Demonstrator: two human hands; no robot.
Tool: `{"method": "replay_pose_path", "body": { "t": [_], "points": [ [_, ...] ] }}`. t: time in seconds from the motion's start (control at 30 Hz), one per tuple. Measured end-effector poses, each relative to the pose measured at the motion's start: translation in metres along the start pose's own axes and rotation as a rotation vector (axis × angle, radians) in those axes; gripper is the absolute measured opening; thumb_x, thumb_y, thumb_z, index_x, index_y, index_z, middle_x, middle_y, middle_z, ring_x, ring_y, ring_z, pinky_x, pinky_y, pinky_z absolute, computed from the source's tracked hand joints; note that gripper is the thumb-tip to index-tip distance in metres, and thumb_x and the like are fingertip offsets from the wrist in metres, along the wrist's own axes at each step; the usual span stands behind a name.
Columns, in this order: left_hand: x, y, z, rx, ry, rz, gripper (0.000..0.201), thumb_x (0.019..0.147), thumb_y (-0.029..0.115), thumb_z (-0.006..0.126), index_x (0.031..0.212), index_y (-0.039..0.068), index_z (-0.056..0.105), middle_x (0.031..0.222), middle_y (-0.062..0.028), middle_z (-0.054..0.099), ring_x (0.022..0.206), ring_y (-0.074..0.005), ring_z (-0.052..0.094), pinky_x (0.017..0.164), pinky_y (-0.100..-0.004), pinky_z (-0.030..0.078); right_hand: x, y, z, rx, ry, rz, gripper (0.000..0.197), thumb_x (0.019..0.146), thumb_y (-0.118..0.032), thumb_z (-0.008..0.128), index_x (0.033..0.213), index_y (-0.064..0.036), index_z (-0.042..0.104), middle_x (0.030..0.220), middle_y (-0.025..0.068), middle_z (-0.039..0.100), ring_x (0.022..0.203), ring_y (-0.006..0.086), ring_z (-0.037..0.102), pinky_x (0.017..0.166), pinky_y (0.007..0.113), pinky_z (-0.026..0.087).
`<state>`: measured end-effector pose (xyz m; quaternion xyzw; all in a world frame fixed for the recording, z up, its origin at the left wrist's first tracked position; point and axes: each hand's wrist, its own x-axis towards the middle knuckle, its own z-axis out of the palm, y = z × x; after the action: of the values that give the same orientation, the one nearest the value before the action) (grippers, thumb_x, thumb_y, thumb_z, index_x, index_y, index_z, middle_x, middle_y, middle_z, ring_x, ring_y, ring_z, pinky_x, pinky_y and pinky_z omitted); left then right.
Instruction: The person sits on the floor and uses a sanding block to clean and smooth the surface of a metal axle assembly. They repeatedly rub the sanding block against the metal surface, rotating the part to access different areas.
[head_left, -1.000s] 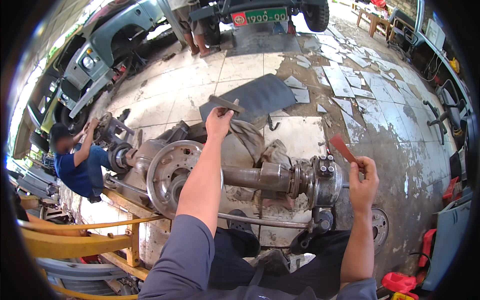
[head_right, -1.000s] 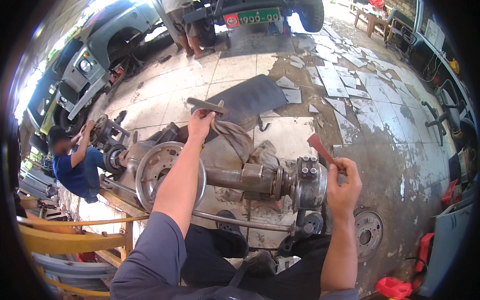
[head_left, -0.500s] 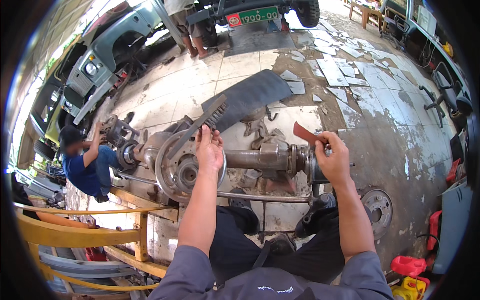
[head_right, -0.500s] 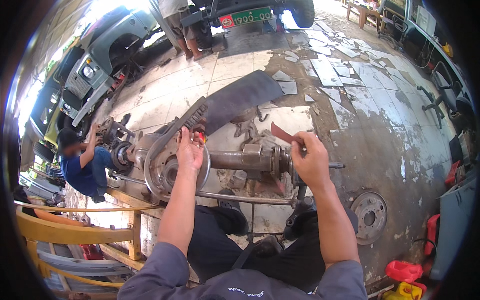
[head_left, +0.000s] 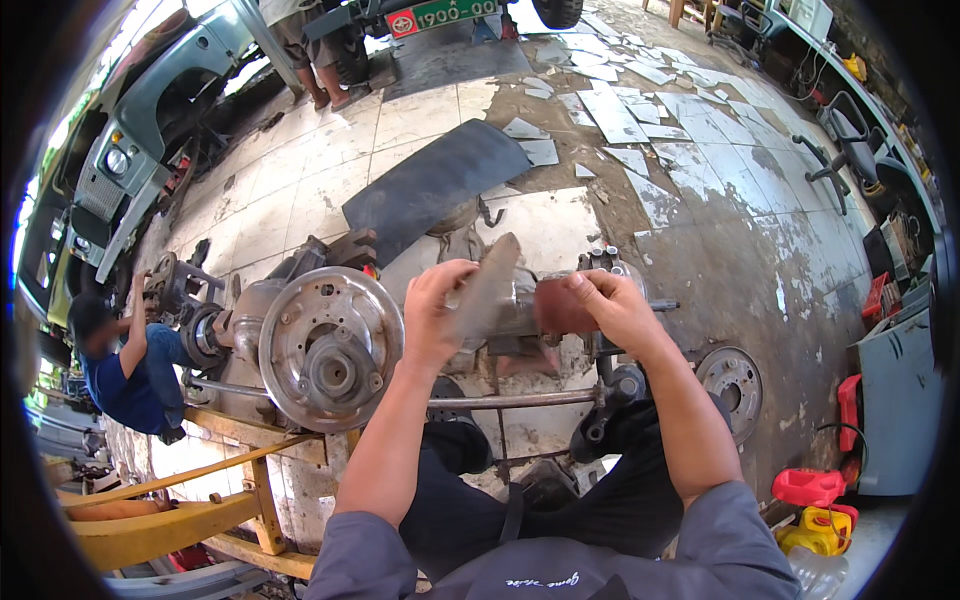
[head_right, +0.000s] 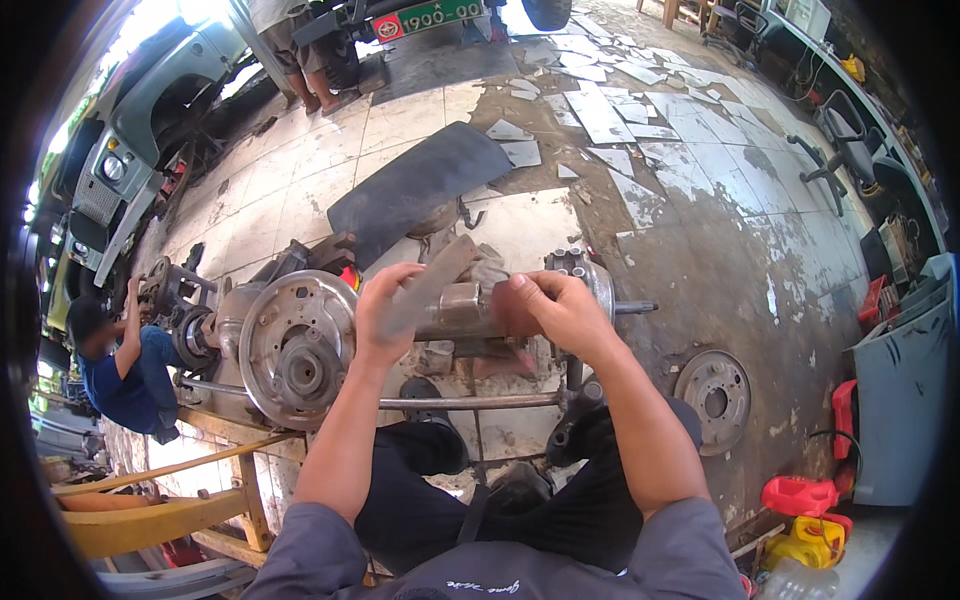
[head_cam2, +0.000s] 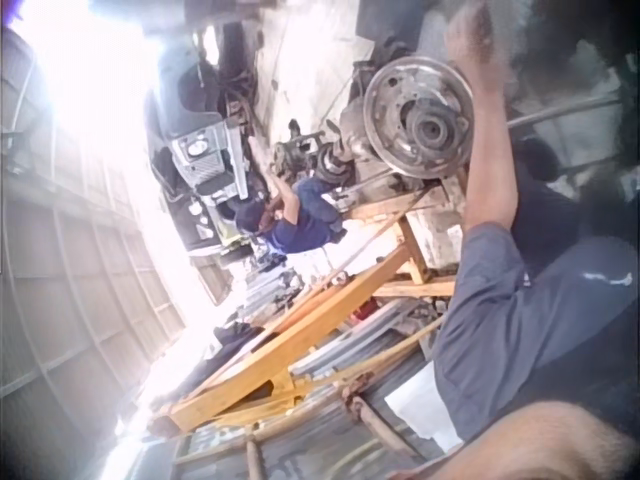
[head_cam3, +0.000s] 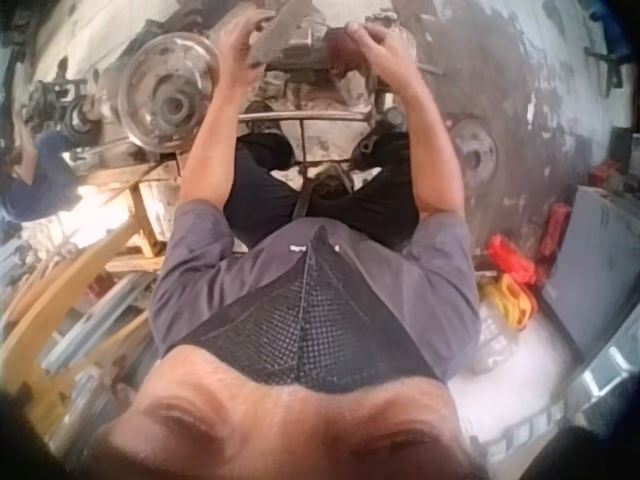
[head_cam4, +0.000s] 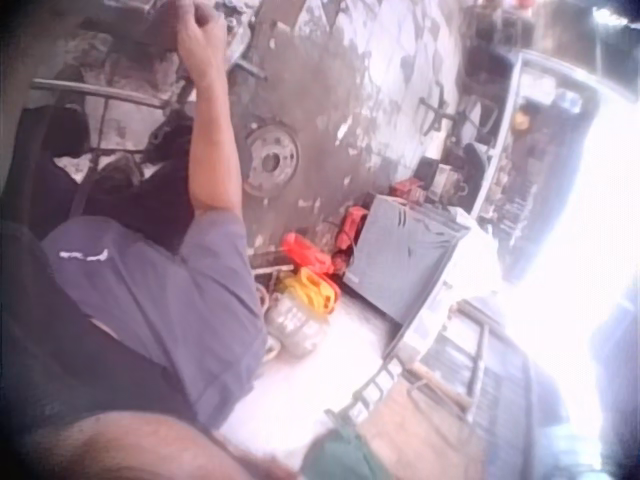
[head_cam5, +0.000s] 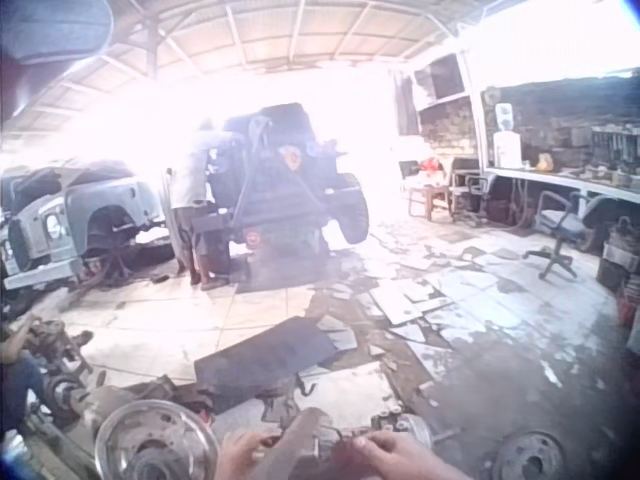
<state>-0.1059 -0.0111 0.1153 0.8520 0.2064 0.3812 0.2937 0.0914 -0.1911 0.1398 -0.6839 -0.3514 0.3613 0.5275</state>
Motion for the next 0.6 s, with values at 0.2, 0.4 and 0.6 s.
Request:
{"method": "replay_pose_path", "body": {
  "t": [0.2,0.4,0.6],
  "points": [
    [0.007,0.021,0.009,0.306,-0.089,0.289,0.033,0.071,0.007,0.076,0.102,0.015,0.067,0.112,0.0012,0.068,0.103,-0.0212,0.062,0.092,-0.0388,0.042,-0.013,-0.023,0.004,0.23,-0.331,0.279,0.064,0.101,-0.053,0.055,0.111,0.0083,0.07,0.096,0.012,0.074,0.085,0.018,0.071,0.079,0.031,0.057],
    [0.005,0.022,0.017,0.312,-0.106,0.331,0.042,0.074,0.009,0.077,0.114,0.014,0.066,0.12,-0.0019,0.067,0.108,-0.0241,0.061,0.094,-0.0387,0.042,-0.017,-0.011,0.012,0.194,-0.329,0.314,0.052,0.096,-0.041,0.067,0.114,0.0079,0.067,0.09,0.0112,0.072,0.077,0.0174,0.069,0.074,0.03,0.056],
    [-0.014,0.0,0.035,0.134,-0.207,-0.097,0.067,0.093,0.023,0.069,0.148,0.001,0.039,0.14,-0.0188,0.055,0.125,-0.0321,0.056,0.107,-0.0437,0.039,-0.012,-0.001,0.002,0.306,-0.154,0.272,0.04,0.093,-0.032,0.067,0.109,0.0052,0.069,0.085,0.0034,0.067,0.069,0.0092,0.059,0.061,0.026,0.047]
  ]
}}
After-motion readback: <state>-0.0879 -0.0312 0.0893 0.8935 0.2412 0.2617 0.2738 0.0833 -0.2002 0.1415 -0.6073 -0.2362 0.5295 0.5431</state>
